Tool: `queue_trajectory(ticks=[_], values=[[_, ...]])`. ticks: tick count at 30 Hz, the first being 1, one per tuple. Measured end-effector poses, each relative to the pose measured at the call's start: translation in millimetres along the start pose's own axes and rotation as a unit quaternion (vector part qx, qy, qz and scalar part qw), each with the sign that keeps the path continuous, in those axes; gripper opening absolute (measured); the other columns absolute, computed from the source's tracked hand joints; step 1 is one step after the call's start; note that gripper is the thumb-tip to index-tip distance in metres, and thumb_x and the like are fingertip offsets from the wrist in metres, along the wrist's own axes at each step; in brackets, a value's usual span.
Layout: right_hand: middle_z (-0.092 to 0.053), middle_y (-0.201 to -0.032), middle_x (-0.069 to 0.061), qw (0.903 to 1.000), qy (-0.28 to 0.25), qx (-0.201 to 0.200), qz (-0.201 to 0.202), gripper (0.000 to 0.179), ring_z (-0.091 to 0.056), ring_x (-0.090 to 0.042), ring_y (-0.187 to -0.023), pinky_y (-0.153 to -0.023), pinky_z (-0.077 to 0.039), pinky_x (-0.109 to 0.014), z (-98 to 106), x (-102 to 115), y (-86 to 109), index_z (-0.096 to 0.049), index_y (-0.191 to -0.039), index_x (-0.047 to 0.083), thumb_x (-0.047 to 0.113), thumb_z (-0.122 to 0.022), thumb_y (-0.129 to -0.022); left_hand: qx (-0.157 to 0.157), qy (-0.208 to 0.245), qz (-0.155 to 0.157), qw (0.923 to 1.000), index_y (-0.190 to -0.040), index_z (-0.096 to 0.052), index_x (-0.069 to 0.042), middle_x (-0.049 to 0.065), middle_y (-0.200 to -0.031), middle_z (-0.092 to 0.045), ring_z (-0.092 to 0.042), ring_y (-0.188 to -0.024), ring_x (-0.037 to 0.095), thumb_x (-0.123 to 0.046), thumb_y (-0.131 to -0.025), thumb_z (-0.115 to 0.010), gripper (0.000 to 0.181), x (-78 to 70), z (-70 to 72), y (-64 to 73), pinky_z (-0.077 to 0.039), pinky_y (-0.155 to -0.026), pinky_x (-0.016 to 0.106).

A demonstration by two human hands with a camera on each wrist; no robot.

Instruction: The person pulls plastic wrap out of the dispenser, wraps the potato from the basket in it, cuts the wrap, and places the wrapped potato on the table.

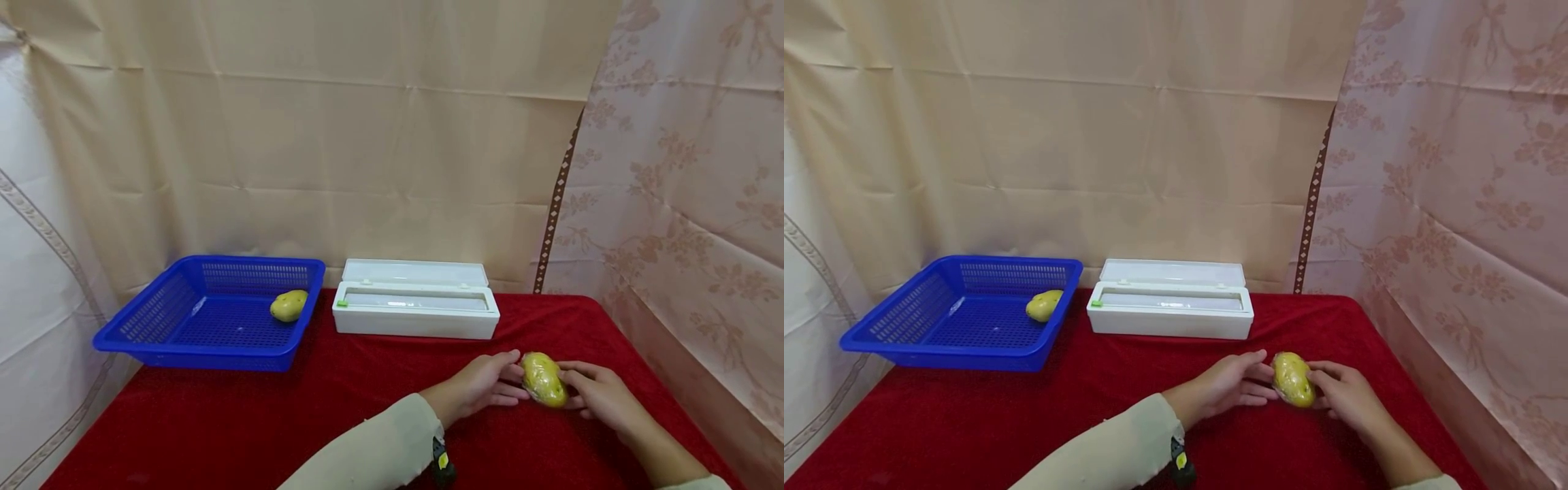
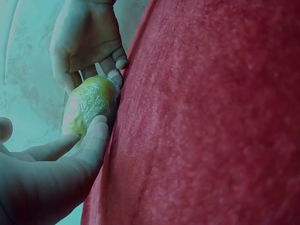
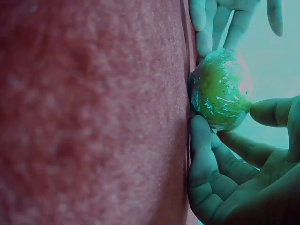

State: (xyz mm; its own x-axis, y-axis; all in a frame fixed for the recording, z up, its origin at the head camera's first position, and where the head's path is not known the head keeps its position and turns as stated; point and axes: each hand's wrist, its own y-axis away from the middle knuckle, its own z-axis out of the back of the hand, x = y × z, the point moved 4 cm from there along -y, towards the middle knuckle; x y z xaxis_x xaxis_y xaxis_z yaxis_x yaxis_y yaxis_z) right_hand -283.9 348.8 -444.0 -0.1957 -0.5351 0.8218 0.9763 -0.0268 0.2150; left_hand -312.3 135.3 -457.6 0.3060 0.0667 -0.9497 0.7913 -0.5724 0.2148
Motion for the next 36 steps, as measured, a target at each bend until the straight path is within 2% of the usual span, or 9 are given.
queue_trajectory(ticks=[7, 11, 16, 19, 21, 24, 28, 32, 36], values=[[-0.077, -0.103, -0.008, 1.0, 0.004, 0.0, 0.005, 0.06, -0.073, -0.015, -0.085, -0.062, -0.053, -0.035, 1.9, 2.4, 0.9, -0.045, -0.152, -0.001, 0.035, -0.053, -0.105, 0.006, -0.013, -0.004, 0.9999, -0.126, -0.064, 0.003, 0.014, -0.123, -0.07, -0.07, -0.116, 0.04, -0.046, -0.105, -0.052, 0.054, -0.9, 2.2, 2.8, -0.056, -0.1, 0.049], [-0.073, -0.122, -0.016, 0.9963, 0.067, -0.034, 0.04, 0.057, -0.07, -0.016, -0.094, -0.069, -0.052, -0.032, 5.5, 10.8, 1.9, -0.05, -0.148, -0.002, 0.036, -0.054, -0.105, 0.004, -0.028, -0.009, 0.9996, -0.131, -0.061, 0.005, 0.019, -0.127, -0.066, -0.07, -0.115, 0.041, -0.044, -0.105, -0.053, 0.056, -6.0, 8.3, 10.0, -0.056, -0.099, 0.051], [-0.067, -0.132, -0.021, 0.9675, 0.189, -0.115, 0.122, 0.047, -0.065, -0.032, -0.112, -0.081, -0.05, -0.039, 4.4, 33.2, 9.1, -0.061, -0.137, 0.003, 0.035, -0.06, -0.103, 0.003, -0.068, -0.023, 0.9974, -0.137, -0.057, 0.007, 0.023, -0.134, -0.063, -0.07, -0.115, 0.039, -0.039, -0.106, -0.053, 0.056, -18.3, 25.9, 25.3, -0.056, -0.099, 0.051], [-0.068, -0.126, -0.022, 0.9493, 0.208, -0.157, 0.176, 0.039, -0.063, -0.04, -0.115, -0.085, -0.049, -0.048, -3.0, 50.4, 14.6, -0.066, -0.129, 0.005, 0.031, -0.067, -0.1, -0.003, -0.12, -0.042, 0.9919, -0.135, -0.06, 0.004, 0.02, -0.133, -0.065, -0.072, -0.113, 0.034, -0.034, -0.104, -0.057, 0.049, -25.2, 42.3, 35.9, -0.058, -0.096, 0.046], [-0.069, -0.122, -0.02, 0.939, 0.208, -0.175, 0.211, 0.032, -0.063, -0.042, -0.115, -0.087, -0.048, -0.051, -10.6, 62.7, 17.0, -0.07, -0.122, 0.006, 0.026, -0.07, -0.097, -0.016, -0.177, -0.058, 0.9823, -0.13, -0.065, 0.001, 0.015, -0.127, -0.069, -0.073, -0.109, 0.028, -0.029, -0.102, -0.062, 0.041, -29.7, 55.9, 43.6, -0.06, -0.092, 0.042], [-0.07, -0.117, -0.015, 0.9295, 0.203, -0.181, 0.249, 0.021, -0.065, -0.038, -0.114, -0.091, -0.047, -0.053, -23.4, 79.6, 17.1, -0.073, -0.112, 0.01, 0.019, -0.072, -0.093, -0.053, -0.303, -0.087, 0.9476, -0.121, -0.072, -0.008, 0.002, -0.116, -0.073, -0.069, -0.105, 0.015, -0.028, -0.098, -0.068, 0.031, -39.3, 77.0, 56.1, -0.057, -0.091, 0.035], [-0.07, -0.116, -0.01, 0.9242, 0.213, -0.167, 0.27, 0.016, -0.064, -0.033, -0.11, -0.093, -0.047, -0.052, -39.1, 96.7, 10.6, -0.073, -0.107, 0.013, 0.015, -0.07, -0.092, -0.096, -0.451, -0.113, 0.8803, -0.116, -0.073, -0.015, -0.006, -0.109, -0.072, -0.065, -0.104, 0.01, -0.028, -0.096, -0.07, 0.024, -57.3, 103.8, 74.0, -0.053, -0.093, 0.035], [-0.069, -0.116, -0.009, 0.9199, 0.227, -0.154, 0.28, 0.017, -0.062, -0.031, -0.108, -0.094, -0.048, -0.051, -49.9, 111.1, 1.7, -0.072, -0.108, 0.012, 0.015, -0.069, -0.092, -0.128, -0.527, -0.13, 0.8298, -0.115, -0.071, -0.012, 0.002, -0.109, -0.073, -0.068, -0.103, 0.018, -0.023, -0.095, -0.068, 0.023, -79.1, 131.0, 90.9, -0.055, -0.09, 0.039], [-0.068, -0.118, -0.01, 0.9133, 0.251, -0.143, 0.287, 0.021, -0.062, -0.03, -0.108, -0.095, -0.049, -0.052, -56.6, 127.4, -7.6, -0.072, -0.111, 0.009, 0.015, -0.068, -0.091, -0.181, -0.584, -0.132, 0.7798, -0.116, -0.072, -0.009, 0.007, -0.113, -0.074, -0.069, -0.104, 0.022, -0.018, -0.092, -0.07, 0.025, -103.9, 158.5, 105.5, -0.056, -0.088, 0.041]])
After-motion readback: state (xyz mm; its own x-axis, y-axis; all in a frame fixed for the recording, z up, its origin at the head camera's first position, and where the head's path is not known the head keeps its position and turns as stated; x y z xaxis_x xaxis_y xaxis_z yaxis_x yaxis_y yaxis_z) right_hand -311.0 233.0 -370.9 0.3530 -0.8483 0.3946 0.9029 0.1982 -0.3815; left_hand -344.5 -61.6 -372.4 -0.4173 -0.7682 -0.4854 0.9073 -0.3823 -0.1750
